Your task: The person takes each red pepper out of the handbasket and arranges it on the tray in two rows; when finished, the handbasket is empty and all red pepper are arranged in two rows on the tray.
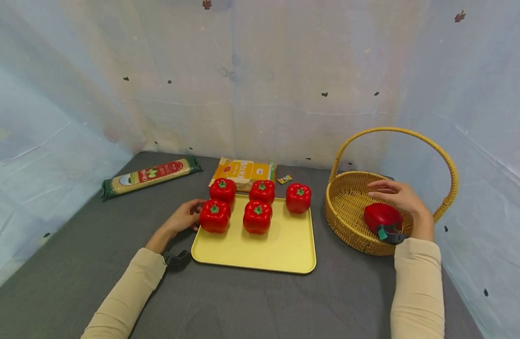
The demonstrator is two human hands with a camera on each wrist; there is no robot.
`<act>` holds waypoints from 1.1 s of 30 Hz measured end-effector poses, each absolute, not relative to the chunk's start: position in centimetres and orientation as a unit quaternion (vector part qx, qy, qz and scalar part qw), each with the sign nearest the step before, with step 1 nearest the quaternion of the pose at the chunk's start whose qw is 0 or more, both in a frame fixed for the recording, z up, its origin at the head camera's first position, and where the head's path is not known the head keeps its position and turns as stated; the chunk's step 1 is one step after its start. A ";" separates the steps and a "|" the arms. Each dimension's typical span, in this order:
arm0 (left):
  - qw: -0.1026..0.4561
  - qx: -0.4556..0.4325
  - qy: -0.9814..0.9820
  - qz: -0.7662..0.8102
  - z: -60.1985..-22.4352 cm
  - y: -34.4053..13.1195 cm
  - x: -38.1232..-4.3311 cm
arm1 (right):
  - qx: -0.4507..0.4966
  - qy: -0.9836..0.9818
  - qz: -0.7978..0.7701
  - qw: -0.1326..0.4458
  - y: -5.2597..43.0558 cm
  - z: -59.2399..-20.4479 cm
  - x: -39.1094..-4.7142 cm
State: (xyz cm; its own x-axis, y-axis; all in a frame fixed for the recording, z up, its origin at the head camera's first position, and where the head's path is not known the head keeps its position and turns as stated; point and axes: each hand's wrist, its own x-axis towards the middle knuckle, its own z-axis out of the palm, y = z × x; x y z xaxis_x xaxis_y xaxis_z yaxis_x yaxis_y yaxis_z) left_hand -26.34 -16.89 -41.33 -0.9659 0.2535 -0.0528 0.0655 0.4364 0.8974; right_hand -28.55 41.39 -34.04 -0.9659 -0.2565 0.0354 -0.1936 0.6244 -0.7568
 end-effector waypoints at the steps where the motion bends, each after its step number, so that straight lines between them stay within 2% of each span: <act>1: 0.090 0.095 0.843 0.522 -41.3 -16.9 -26.3 | -0.120 0.900 -0.416 0.048 41.5 -34.2 -28.5; 7: 0.090 0.094 0.840 0.526 -41.2 -16.8 -26.2 | -0.117 0.906 -0.394 0.106 42.1 -35.0 -28.6; 11: 0.092 0.094 0.841 0.526 -41.4 -16.9 -26.5 | -0.118 0.897 -0.393 0.163 42.5 -35.3 -28.7; 16: 0.091 0.085 0.840 0.527 -43.4 -17.4 -27.9 | -0.091 0.890 -0.389 0.222 42.7 -35.5 -28.8; 28: 0.087 0.076 0.841 0.529 -44.9 -17.8 -28.8 | -0.097 0.879 -0.405 0.231 43.2 -36.3 -28.8; 33: 0.088 0.077 0.841 0.529 -44.9 -17.8 -28.9 | -0.069 0.876 -0.414 0.236 43.1 -36.4 -28.7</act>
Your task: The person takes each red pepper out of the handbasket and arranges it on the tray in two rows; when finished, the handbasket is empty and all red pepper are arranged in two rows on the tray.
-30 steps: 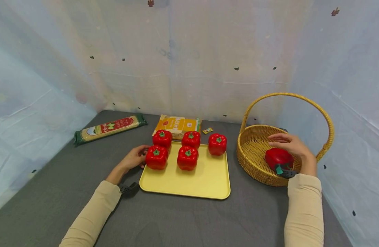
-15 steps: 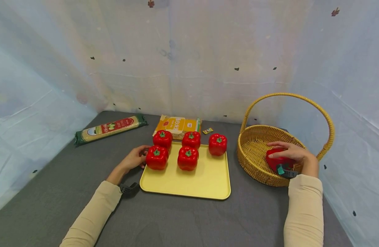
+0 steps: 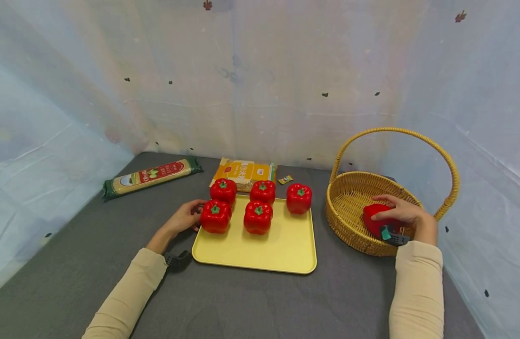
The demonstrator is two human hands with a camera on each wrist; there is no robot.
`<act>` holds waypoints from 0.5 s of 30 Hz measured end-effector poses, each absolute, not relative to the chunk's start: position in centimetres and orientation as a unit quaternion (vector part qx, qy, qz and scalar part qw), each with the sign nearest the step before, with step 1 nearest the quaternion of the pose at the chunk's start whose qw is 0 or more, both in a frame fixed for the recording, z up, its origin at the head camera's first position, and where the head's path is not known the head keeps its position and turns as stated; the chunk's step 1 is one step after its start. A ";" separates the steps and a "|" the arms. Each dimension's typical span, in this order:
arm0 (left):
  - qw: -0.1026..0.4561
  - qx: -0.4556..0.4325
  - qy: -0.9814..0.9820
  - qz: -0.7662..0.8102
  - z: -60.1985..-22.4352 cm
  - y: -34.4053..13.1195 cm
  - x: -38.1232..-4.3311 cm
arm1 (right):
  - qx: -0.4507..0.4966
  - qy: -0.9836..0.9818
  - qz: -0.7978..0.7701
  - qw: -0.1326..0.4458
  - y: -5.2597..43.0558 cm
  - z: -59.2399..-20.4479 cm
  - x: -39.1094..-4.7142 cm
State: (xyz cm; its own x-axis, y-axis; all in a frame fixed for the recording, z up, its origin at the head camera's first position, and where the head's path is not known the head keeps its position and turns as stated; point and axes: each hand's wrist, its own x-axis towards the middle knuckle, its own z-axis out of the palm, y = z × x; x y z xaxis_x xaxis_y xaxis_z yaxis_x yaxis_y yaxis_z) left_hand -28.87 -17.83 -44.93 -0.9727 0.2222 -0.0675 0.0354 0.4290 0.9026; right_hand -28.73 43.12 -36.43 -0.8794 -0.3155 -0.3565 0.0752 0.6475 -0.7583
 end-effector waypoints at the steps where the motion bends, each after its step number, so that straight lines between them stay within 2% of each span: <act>1: 0.089 0.079 0.841 0.529 -44.9 -17.9 -28.9 | -0.057 0.875 -0.415 0.244 43.1 -36.4 -28.7; 10: 0.089 0.089 0.839 0.530 -44.9 -17.8 -29.1 | -0.017 0.874 -0.400 0.274 42.8 -36.3 -28.3; 15: 0.086 0.078 0.841 0.528 -44.9 -17.8 -28.9 | -0.037 0.891 -0.388 0.232 42.5 -36.0 -28.2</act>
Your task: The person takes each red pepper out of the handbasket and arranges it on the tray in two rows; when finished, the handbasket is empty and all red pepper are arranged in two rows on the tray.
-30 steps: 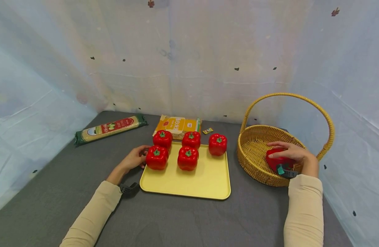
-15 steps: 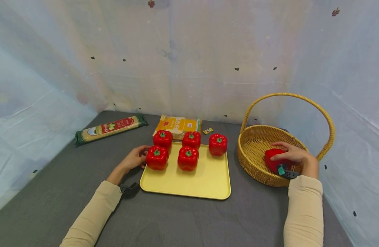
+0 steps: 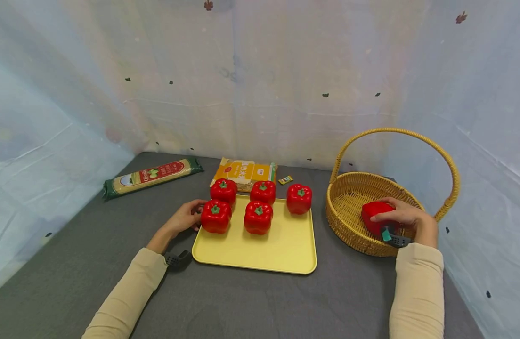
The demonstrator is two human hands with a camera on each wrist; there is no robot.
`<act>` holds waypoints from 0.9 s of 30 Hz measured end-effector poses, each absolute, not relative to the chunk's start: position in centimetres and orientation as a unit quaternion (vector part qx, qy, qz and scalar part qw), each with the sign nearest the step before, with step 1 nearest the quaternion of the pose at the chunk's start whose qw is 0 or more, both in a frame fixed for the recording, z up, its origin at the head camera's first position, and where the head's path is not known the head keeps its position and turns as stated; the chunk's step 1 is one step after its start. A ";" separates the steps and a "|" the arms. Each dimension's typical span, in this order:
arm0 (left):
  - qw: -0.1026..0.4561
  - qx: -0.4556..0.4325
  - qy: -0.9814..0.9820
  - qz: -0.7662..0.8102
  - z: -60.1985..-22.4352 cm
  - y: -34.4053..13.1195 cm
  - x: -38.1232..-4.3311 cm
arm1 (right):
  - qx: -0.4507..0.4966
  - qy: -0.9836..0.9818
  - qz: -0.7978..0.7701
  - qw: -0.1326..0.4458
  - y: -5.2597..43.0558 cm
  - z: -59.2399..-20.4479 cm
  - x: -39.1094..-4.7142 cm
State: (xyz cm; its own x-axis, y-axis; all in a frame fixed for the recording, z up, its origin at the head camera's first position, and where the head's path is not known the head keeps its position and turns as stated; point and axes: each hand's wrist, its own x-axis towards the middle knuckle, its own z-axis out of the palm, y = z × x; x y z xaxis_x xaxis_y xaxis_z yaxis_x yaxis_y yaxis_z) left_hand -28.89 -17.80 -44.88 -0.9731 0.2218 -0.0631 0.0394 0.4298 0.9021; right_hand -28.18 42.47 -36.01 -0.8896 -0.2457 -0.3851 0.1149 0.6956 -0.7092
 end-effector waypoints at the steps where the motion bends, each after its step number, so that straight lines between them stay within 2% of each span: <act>1: 0.086 0.076 0.842 0.527 -44.9 -17.8 -28.9 | -0.041 0.896 -0.384 0.217 42.3 -35.9 -28.1; 6: 0.084 0.074 0.842 0.527 -44.9 -17.8 -28.8 | -0.054 0.925 -0.352 0.130 41.1 -34.7 -27.9; 14: 0.089 0.079 0.840 0.529 -45.0 -17.8 -28.8 | -0.080 0.935 -0.342 0.041 38.8 -32.6 -27.3; 19: 0.091 0.092 0.840 0.526 -43.1 -17.3 -27.6 | -0.118 0.936 -0.331 -0.023 37.1 -32.0 -26.9; 27: 0.090 0.092 0.845 0.520 -41.2 -16.8 -26.2 | -0.144 0.918 -0.362 -0.073 33.5 -32.3 -25.7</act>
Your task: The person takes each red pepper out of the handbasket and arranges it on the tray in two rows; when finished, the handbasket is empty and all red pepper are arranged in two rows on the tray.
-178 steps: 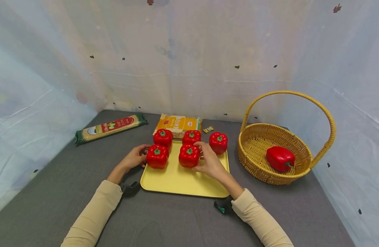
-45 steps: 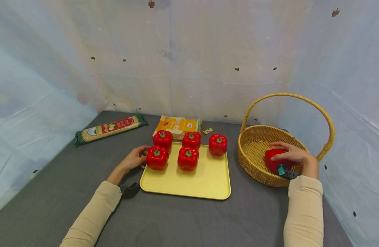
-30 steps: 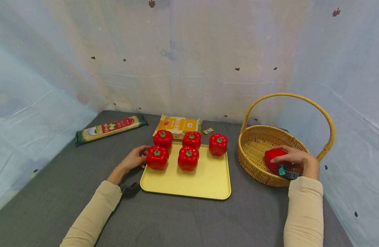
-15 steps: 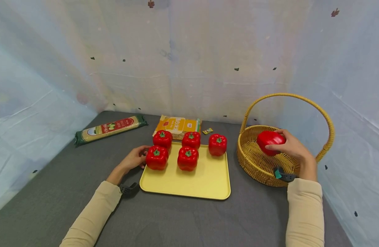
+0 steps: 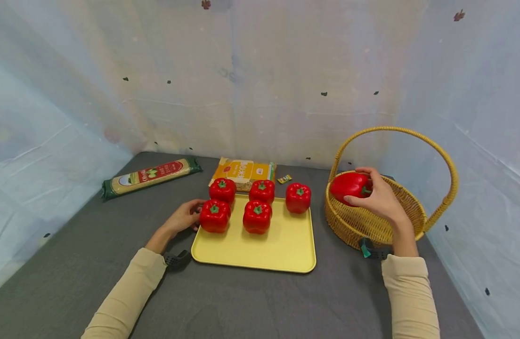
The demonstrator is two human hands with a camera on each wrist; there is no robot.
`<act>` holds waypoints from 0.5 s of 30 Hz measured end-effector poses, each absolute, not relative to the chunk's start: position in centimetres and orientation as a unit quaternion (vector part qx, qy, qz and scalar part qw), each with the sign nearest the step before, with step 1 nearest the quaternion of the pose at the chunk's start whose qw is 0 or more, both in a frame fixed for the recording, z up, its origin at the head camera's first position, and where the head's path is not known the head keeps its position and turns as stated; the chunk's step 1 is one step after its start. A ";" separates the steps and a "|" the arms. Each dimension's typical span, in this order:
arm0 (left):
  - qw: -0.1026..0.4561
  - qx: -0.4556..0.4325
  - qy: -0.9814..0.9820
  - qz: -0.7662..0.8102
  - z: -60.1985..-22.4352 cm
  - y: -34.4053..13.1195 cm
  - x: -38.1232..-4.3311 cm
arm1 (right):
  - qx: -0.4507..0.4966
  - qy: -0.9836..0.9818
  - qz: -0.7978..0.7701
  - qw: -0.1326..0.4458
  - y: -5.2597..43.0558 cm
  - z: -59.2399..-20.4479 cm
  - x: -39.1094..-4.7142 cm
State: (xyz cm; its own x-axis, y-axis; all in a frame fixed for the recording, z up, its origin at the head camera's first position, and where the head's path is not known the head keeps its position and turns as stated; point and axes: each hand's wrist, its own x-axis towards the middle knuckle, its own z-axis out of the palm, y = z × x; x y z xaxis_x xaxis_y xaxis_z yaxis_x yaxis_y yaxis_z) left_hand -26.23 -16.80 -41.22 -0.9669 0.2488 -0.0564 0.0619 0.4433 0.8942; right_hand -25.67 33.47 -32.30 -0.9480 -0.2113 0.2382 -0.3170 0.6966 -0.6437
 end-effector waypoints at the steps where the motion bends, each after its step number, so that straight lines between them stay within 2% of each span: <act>1: 0.089 0.091 0.845 0.520 -41.2 -16.8 -26.2 | 0.148 -0.917 0.362 0.079 32.9 -32.5 -25.6; 9: 0.094 0.082 0.840 0.528 -43.0 -17.3 -27.6 | 0.199 -0.909 0.345 0.126 29.3 -34.2 -25.0; 15: 0.096 0.084 0.841 0.525 -41.4 -16.8 -26.5 | 0.235 -0.905 0.318 0.156 27.5 -35.4 -24.7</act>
